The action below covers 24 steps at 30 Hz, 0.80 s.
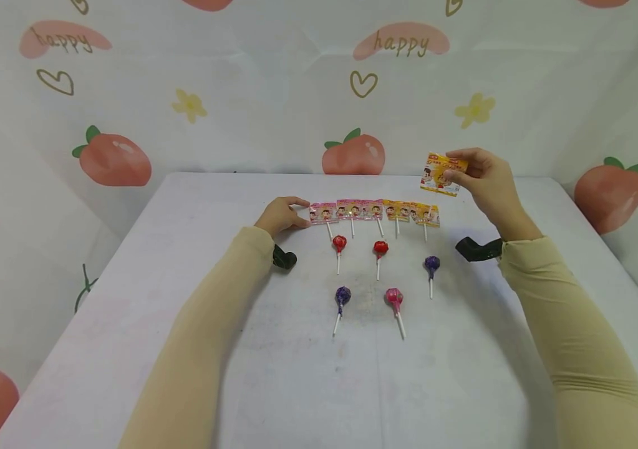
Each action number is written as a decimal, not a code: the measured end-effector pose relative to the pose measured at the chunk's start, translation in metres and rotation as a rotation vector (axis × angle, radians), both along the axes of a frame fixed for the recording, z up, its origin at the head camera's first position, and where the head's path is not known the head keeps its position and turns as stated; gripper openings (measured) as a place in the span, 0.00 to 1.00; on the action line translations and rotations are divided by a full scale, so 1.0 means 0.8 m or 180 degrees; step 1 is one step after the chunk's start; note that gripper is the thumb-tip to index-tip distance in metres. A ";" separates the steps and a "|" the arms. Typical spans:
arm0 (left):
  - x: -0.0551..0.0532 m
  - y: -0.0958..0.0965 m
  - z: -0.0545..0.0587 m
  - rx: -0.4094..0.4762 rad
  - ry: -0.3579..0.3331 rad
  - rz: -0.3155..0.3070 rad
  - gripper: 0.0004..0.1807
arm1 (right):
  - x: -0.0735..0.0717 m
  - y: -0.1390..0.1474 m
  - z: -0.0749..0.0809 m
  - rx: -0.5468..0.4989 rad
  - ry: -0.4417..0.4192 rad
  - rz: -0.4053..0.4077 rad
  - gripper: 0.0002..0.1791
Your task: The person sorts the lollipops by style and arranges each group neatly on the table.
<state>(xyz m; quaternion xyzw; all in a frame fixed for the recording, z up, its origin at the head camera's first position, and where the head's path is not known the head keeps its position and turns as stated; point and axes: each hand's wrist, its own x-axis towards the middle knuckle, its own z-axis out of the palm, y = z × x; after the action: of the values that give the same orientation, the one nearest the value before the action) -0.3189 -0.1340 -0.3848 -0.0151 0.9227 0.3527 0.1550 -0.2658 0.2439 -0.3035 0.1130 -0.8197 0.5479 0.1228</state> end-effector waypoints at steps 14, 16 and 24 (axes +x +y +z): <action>0.000 0.000 -0.001 0.0059 -0.0007 0.0044 0.30 | -0.039 0.082 -0.065 0.0889 -0.0912 -0.0149 0.30; -0.001 0.000 -0.001 0.0045 0.0002 0.0036 0.30 | -0.044 0.088 -0.073 0.0998 -0.1091 -0.0053 0.32; 0.002 0.001 0.000 0.0014 -0.0006 0.0012 0.30 | -0.060 0.093 -0.092 0.1060 -0.1498 0.0262 0.31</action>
<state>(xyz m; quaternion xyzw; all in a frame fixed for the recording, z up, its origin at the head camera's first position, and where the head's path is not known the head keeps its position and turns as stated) -0.3176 -0.1335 -0.3846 -0.0169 0.9217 0.3551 0.1552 -0.3141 0.3182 -0.3768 0.0346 -0.8990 0.4215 -0.1133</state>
